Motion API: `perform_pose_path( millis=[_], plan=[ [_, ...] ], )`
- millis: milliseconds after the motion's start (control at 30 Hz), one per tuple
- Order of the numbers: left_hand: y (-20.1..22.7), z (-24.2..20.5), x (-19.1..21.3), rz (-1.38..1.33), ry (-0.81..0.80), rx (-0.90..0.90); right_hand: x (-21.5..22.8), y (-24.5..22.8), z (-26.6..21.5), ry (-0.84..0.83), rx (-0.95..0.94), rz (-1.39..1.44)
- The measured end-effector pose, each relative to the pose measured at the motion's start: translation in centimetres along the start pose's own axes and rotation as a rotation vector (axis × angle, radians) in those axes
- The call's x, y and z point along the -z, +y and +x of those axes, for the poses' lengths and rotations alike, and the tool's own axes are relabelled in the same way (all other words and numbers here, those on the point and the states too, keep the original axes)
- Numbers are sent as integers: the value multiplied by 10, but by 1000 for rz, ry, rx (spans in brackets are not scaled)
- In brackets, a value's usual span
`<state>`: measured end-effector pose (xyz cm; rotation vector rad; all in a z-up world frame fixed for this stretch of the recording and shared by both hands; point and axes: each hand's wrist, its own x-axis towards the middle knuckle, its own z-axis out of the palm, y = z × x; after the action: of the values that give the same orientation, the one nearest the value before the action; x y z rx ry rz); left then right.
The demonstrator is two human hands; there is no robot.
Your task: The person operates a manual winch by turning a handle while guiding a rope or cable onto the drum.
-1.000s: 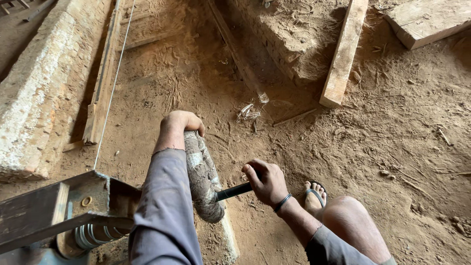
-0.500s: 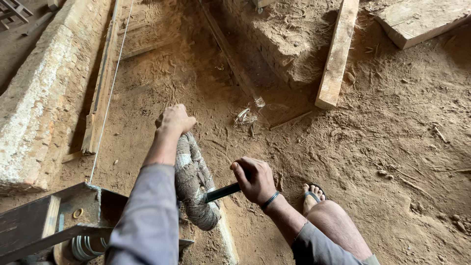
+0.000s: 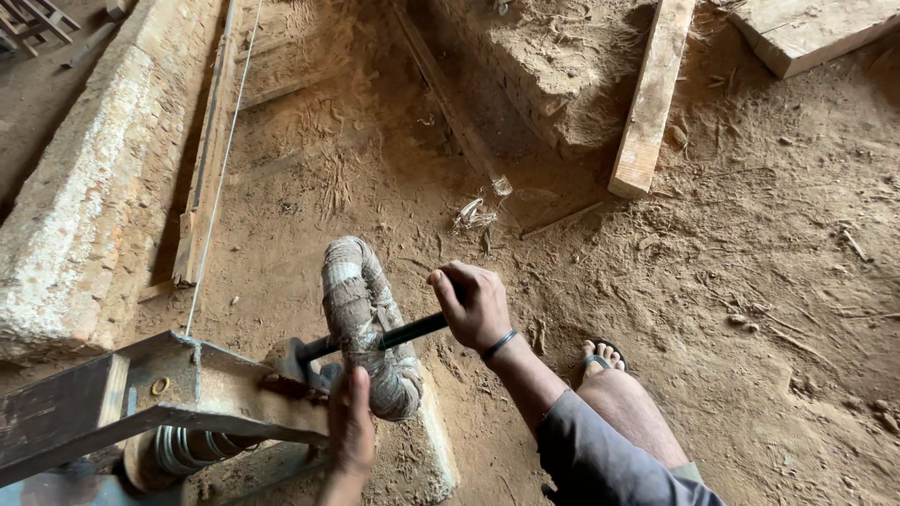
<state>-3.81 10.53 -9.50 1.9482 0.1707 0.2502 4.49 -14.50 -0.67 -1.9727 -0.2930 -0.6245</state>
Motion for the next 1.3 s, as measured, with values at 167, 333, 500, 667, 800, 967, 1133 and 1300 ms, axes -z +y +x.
perform_pose_path(
  millis=[167, 333, 500, 667, 800, 967, 1133, 1300],
  plan=[
    [-17, -31, -23, -64, 143, 141, -3, -7, 19, 57, -28, 108],
    [-24, -32, -27, -28, 6, 203, -11, -4, 32, 63, -113, 132],
    [-49, -25, -41, -113, -45, 84, -12, 0, 39, 34, -160, 92],
    [-59, -11, -50, -334, -143, -85, -7, 8, 44, 16, -5, 30],
    [-56, 1, -53, -337, -242, -172, -2, 13, 46, -25, 68, -76],
    [-34, 1, -54, -256, -200, -77, -1, 17, 65, -93, 101, -284],
    [-25, 9, -49, -98, -259, 5, -6, -1, 77, 32, 443, -527],
    [-17, 10, -52, -122, -218, 4, -24, -29, 69, -276, 424, -655]
  ],
)
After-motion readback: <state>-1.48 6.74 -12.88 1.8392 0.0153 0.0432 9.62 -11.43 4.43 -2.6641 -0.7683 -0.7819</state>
